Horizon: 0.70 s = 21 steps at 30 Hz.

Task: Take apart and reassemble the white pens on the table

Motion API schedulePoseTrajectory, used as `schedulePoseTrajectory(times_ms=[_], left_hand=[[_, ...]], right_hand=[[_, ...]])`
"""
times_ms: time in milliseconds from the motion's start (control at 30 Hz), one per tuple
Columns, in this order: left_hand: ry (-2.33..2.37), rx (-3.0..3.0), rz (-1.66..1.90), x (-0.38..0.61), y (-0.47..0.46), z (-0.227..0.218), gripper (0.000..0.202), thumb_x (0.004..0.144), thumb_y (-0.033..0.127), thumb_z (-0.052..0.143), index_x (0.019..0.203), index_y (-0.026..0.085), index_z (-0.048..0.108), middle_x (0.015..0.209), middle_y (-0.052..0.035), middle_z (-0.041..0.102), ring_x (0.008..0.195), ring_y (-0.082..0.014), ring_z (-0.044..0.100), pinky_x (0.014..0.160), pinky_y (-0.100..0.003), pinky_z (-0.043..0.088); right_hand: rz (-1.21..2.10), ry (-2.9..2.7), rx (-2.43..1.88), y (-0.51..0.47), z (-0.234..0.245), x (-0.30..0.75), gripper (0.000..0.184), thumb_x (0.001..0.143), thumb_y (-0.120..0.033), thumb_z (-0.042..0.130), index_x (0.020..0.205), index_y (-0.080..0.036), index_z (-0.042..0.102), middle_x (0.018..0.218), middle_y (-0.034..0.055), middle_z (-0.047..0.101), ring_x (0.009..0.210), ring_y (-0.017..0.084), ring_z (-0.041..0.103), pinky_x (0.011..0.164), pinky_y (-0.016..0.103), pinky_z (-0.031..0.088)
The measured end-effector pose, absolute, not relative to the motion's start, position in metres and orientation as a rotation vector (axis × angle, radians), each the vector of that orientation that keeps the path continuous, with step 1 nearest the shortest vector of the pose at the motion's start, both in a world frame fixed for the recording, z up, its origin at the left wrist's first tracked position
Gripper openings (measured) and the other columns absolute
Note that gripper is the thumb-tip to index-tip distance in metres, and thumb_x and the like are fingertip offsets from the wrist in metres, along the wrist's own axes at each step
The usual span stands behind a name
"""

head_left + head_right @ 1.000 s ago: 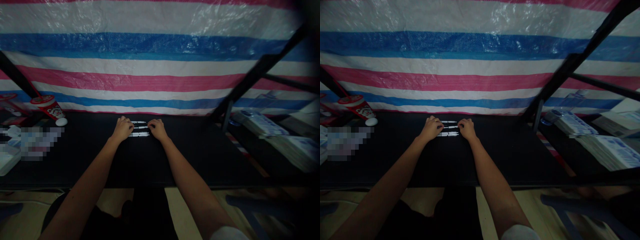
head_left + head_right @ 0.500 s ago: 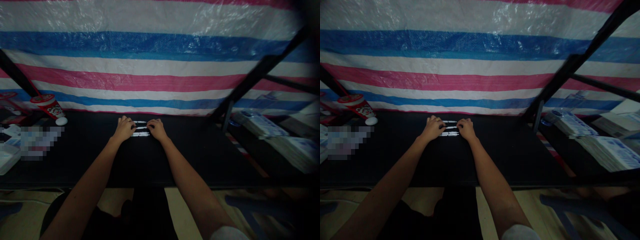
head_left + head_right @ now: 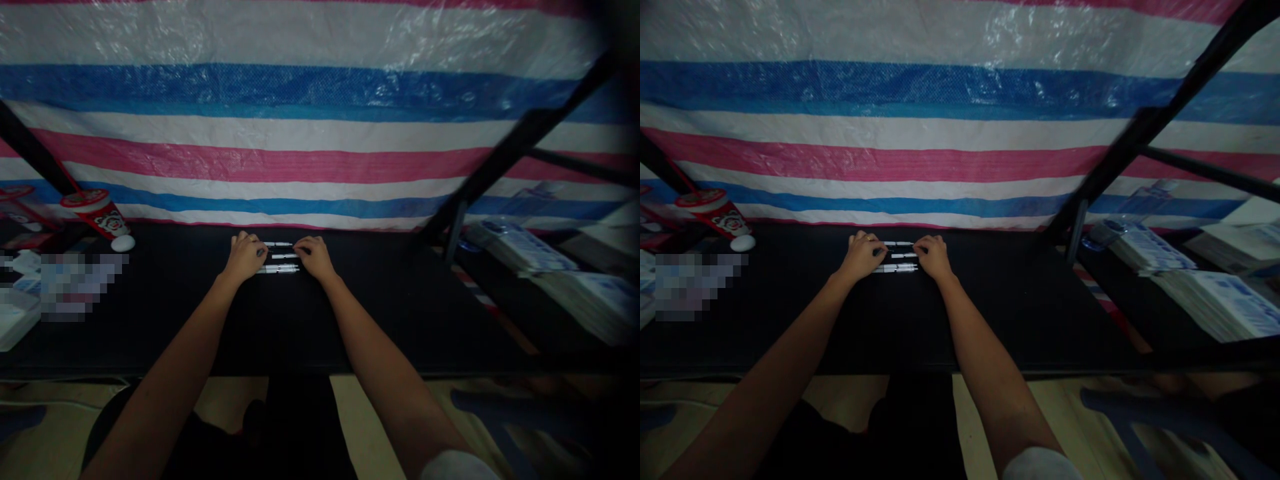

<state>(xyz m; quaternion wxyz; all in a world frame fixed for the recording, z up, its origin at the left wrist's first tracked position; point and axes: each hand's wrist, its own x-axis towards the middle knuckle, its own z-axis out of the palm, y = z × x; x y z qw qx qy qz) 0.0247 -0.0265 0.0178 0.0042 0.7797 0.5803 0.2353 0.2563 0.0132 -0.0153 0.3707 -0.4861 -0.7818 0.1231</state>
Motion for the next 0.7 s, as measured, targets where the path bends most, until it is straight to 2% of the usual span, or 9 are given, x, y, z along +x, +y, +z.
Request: schedulePoseTrajectory(times_ms=[167,333,533,700], left_hand=[[1.774,2.446,0.731,0.02,-0.016,0.013,0.019,0.091,0.03,0.061,0.097,0.026,0.079,0.103,-0.0097,0.067,0.103,-0.0297,0.047,0.09,-0.046,0.037],[1.736,2.487,0.692,0.021,-0.007,0.01,0.018,0.089,0.029,0.064,0.095,0.024,0.08,0.102,-0.0092,0.068,0.101,-0.0285,0.048,0.089,-0.045,0.039],[1.773,2.472,0.683,0.02,-0.005,0.008,0.018,0.089,0.026,0.062,0.09,0.022,0.08,0.102,-0.01,0.068,0.101,-0.0283,0.05,0.089,-0.044,0.041],[1.834,2.427,0.687,0.018,-0.006,0.006,0.021,0.091,0.025,0.058,0.09,0.021,0.079,0.101,-0.01,0.068,0.099,-0.0269,0.052,0.087,-0.042,0.044]], right_hand=[[0.255,-1.913,-1.397,0.023,-0.02,0.268,0.018,0.089,-0.019,0.062,0.095,-0.024,0.078,0.099,0.0059,0.072,0.094,0.023,0.058,0.089,0.039,0.042],[0.208,-1.97,-1.493,0.025,-0.022,0.268,0.018,0.09,-0.023,0.064,0.099,-0.026,0.079,0.1,0.0074,0.069,0.095,0.024,0.055,0.089,0.04,0.041],[0.173,-2.0,-1.515,0.024,-0.022,0.266,0.016,0.09,-0.022,0.064,0.092,-0.026,0.079,0.1,0.0079,0.068,0.094,0.025,0.054,0.084,0.039,0.042],[0.191,-1.994,-1.493,0.028,-0.023,0.275,0.017,0.089,-0.016,0.063,0.085,-0.023,0.078,0.096,0.0073,0.067,0.091,0.023,0.056,0.087,0.038,0.043]])
